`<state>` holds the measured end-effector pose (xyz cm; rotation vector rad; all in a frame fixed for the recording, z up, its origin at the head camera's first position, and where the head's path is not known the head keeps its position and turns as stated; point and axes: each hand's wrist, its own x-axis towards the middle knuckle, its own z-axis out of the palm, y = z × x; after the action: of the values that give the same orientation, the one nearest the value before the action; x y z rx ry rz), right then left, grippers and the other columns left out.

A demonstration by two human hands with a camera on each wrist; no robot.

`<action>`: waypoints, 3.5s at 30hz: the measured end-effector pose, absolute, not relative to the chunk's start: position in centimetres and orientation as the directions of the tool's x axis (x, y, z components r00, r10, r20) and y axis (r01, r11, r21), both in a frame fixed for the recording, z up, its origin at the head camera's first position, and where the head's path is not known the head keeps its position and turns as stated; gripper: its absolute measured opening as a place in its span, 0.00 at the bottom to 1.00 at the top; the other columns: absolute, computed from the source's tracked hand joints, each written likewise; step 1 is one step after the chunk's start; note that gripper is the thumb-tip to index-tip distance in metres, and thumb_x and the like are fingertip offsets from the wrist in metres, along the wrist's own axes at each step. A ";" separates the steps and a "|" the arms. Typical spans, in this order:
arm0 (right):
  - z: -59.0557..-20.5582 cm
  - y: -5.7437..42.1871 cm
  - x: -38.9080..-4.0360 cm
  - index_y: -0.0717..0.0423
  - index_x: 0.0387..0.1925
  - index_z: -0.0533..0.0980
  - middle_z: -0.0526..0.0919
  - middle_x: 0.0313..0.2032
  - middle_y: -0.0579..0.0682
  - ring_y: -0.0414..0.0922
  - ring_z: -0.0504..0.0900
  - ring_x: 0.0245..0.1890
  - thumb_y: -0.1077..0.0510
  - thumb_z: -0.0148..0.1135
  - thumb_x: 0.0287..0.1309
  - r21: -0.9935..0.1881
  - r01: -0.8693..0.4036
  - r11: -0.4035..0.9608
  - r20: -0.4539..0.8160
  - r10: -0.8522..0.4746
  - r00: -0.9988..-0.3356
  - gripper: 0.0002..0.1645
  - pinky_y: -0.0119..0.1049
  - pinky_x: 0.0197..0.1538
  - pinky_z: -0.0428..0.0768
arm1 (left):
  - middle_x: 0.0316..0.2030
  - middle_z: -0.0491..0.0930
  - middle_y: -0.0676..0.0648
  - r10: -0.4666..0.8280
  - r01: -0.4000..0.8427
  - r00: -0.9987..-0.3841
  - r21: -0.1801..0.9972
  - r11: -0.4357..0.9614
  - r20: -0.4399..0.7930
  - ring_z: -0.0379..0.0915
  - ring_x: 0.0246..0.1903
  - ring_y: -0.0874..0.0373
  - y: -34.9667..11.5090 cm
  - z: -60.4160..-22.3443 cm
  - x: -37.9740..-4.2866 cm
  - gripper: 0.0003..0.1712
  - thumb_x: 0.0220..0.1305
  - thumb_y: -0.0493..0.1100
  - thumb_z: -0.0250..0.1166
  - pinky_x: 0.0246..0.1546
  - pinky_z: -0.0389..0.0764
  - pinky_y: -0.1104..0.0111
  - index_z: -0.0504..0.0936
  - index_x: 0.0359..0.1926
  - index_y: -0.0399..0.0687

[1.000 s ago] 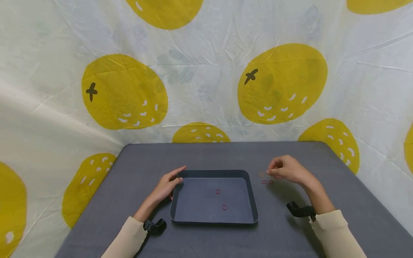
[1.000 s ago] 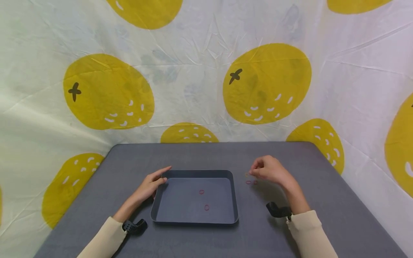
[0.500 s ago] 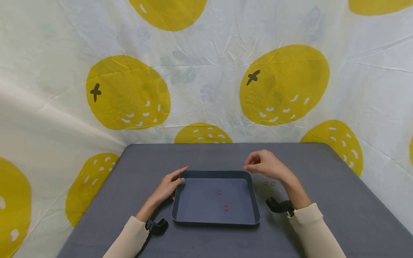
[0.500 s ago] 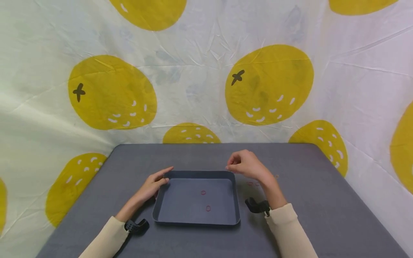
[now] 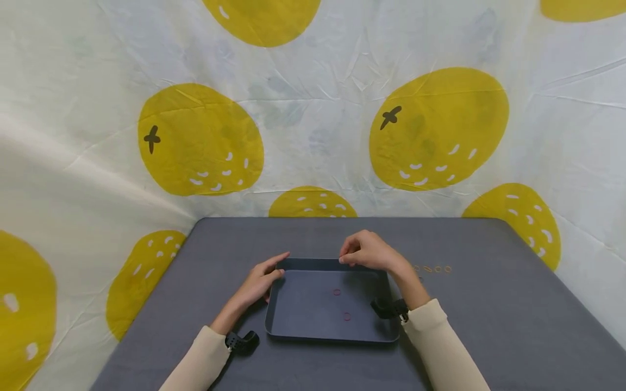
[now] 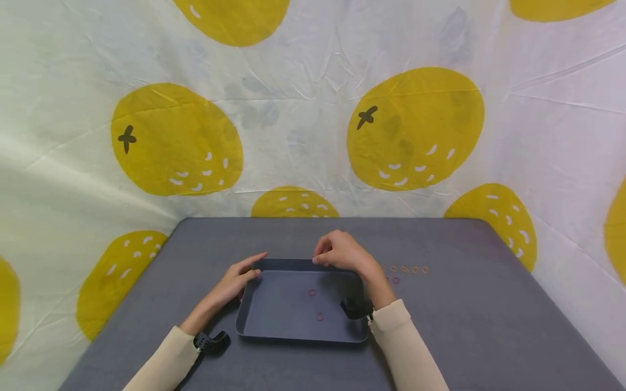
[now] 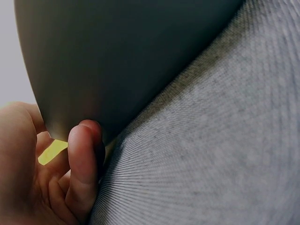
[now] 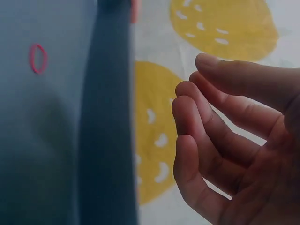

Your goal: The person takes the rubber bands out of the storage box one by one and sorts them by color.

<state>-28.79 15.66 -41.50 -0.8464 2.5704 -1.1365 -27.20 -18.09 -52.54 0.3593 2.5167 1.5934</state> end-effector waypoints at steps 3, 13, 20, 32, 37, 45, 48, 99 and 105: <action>-42.4 15.1 -29.1 0.57 0.37 0.87 0.90 0.34 0.57 0.59 0.87 0.35 0.59 0.70 0.64 -0.734 -0.426 0.530 0.031 -0.599 -0.800 0.04 0.36 0.35 0.82 | 0.51 0.83 0.38 0.284 0.133 -0.959 0.904 0.405 0.013 0.68 0.11 0.55 -18.1 -52.6 -27.3 0.30 0.78 0.47 0.57 0.13 0.80 0.58 0.67 0.78 0.67; -44.5 14.3 -29.8 0.61 0.37 0.88 0.90 0.30 0.48 0.37 0.82 0.27 0.63 0.73 0.57 -0.672 -0.454 0.586 -0.011 -0.620 -0.784 0.06 0.33 0.34 0.81 | 0.65 0.78 0.38 0.274 0.124 -0.962 0.905 0.406 0.008 0.70 0.12 0.54 -18.0 -52.4 -27.3 0.30 0.77 0.47 0.58 0.13 0.80 0.59 0.68 0.77 0.67; -45.1 13.6 -29.5 0.57 0.34 0.88 0.90 0.29 0.45 0.35 0.82 0.27 0.63 0.76 0.54 -0.599 -0.468 0.650 -0.024 -0.599 -0.801 0.05 0.32 0.33 0.80 | 0.56 0.82 0.40 0.259 0.121 -0.966 0.901 0.416 0.010 0.68 0.11 0.55 -17.9 -52.3 -27.2 0.30 0.77 0.48 0.59 0.13 0.80 0.58 0.69 0.76 0.70; -45.8 12.8 -28.6 0.53 0.28 0.86 0.86 0.25 0.43 0.39 0.78 0.25 0.65 0.78 0.49 -0.523 -0.460 0.718 -0.134 -0.602 -0.787 0.07 0.33 0.30 0.77 | 0.33 0.78 0.33 0.282 0.132 -0.959 0.905 0.404 0.014 0.65 0.08 0.57 -17.8 -52.2 -27.1 0.30 0.79 0.44 0.57 0.13 0.78 0.60 0.67 0.78 0.61; -46.2 12.9 -28.7 0.53 0.26 0.85 0.85 0.24 0.43 0.39 0.77 0.24 0.68 0.77 0.49 -0.525 -0.479 0.704 -0.131 -0.623 -0.771 0.08 0.32 0.28 0.75 | 0.35 0.79 0.31 0.284 0.118 -0.959 0.910 0.398 0.000 0.66 0.08 0.57 -17.5 -50.5 -26.2 0.30 0.78 0.40 0.56 0.13 0.79 0.60 0.67 0.78 0.54; -46.3 13.0 -28.7 0.51 0.22 0.85 0.84 0.21 0.40 0.38 0.75 0.22 0.68 0.76 0.48 -0.510 -0.505 0.696 -0.110 -0.635 -0.764 0.10 0.31 0.28 0.74 | 0.38 0.80 0.31 0.298 0.129 -0.955 0.915 0.383 0.010 0.66 0.08 0.58 -17.1 -48.8 -25.1 0.31 0.77 0.39 0.57 0.13 0.79 0.60 0.67 0.78 0.50; -46.2 13.0 -28.7 0.50 0.21 0.85 0.83 0.21 0.40 0.37 0.74 0.22 0.68 0.75 0.49 -0.501 -0.507 0.702 -0.114 -0.633 -0.765 0.10 0.31 0.28 0.74 | 0.42 0.82 0.30 0.301 0.127 -0.954 0.915 0.383 0.006 0.66 0.08 0.57 -17.2 -48.9 -25.2 0.31 0.77 0.39 0.57 0.14 0.80 0.58 0.67 0.78 0.51; -43.4 14.9 -28.4 0.52 0.29 0.88 0.88 0.29 0.44 0.38 0.82 0.28 0.64 0.74 0.58 -0.652 -0.512 0.559 -0.047 -0.704 -0.709 0.04 0.31 0.35 0.81 | 0.48 0.82 0.30 0.330 0.121 -0.944 0.916 0.382 -0.013 0.67 0.10 0.56 -17.6 -49.1 -25.1 0.31 0.79 0.40 0.56 0.16 0.81 0.57 0.65 0.79 0.52; -43.1 15.3 -28.6 0.55 0.30 0.88 0.89 0.30 0.45 0.41 0.85 0.30 0.61 0.73 0.61 -0.660 -0.508 0.553 -0.039 -0.701 -0.712 0.04 0.32 0.36 0.82 | 0.40 0.80 0.30 0.340 0.144 -0.940 0.914 0.379 0.007 0.67 0.10 0.56 -17.5 -48.8 -25.5 0.31 0.79 0.40 0.56 0.15 0.81 0.57 0.66 0.78 0.51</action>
<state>-28.63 15.29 -43.15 -0.9998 2.4936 -0.9191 -25.47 -17.51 -48.84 0.4354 2.4526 1.5976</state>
